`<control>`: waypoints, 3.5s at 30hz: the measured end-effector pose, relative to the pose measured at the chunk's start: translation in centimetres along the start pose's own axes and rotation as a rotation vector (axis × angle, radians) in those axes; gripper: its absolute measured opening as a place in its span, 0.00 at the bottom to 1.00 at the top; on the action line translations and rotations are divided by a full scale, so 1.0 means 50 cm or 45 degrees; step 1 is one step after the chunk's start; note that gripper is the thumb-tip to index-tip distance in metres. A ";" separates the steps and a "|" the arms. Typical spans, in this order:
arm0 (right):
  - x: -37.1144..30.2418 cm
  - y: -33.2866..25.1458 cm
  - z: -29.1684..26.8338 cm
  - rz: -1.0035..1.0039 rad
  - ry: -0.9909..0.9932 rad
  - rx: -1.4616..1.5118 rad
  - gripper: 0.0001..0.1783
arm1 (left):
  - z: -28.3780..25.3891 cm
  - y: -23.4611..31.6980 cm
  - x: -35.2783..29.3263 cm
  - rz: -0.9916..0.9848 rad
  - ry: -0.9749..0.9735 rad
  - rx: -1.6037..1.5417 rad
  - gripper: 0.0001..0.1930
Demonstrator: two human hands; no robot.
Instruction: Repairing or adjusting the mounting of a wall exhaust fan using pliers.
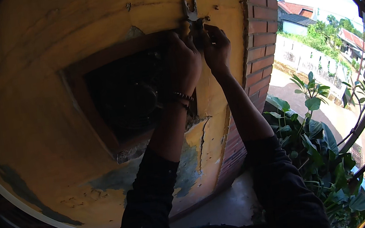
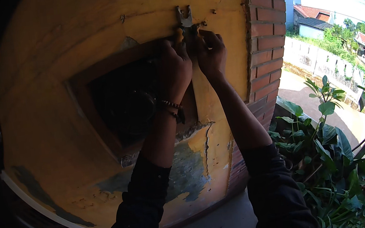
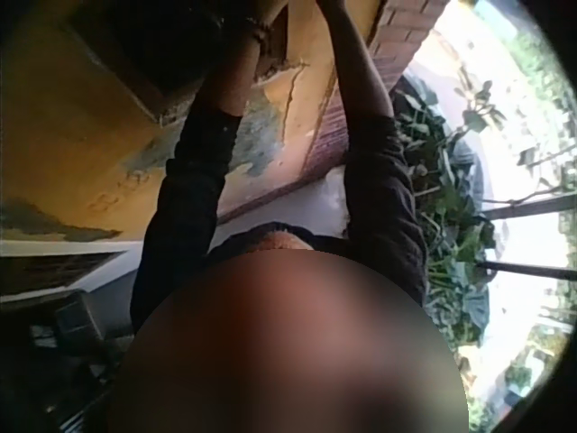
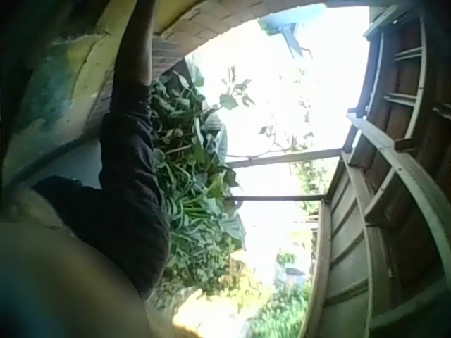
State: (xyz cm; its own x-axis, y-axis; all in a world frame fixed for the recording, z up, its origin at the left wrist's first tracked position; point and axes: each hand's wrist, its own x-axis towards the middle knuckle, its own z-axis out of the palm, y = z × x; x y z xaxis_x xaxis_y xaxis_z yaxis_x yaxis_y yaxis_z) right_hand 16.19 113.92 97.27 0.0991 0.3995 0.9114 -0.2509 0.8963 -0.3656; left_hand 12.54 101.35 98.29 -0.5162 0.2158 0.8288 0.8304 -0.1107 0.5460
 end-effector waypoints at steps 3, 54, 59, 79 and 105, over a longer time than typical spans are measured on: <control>-0.003 -0.014 0.026 -0.005 0.040 0.057 0.14 | -0.032 -0.009 0.035 0.261 0.060 0.299 0.14; -0.127 -0.202 -0.229 0.592 -0.547 0.195 0.35 | 0.014 0.072 -0.048 -0.006 -0.514 -0.870 0.28; -0.151 -0.204 -0.226 0.655 -0.537 0.457 0.19 | 0.051 0.037 -0.054 0.056 -0.500 -1.107 0.18; -0.080 -0.124 -0.196 0.005 -0.685 -0.200 0.14 | -0.020 -0.016 -0.019 0.015 -0.656 -0.872 0.17; -0.010 -0.093 -0.006 -0.454 -0.570 -0.575 0.28 | -0.016 -0.014 0.106 0.363 0.088 0.443 0.16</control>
State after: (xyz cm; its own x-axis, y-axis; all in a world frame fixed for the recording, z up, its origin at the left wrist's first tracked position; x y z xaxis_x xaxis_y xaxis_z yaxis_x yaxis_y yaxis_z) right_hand 17.62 109.59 98.44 -0.3272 0.0378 0.9442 0.1545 0.9879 0.0140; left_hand 9.05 101.77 102.40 -0.2597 0.1575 0.9528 0.9564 0.1785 0.2312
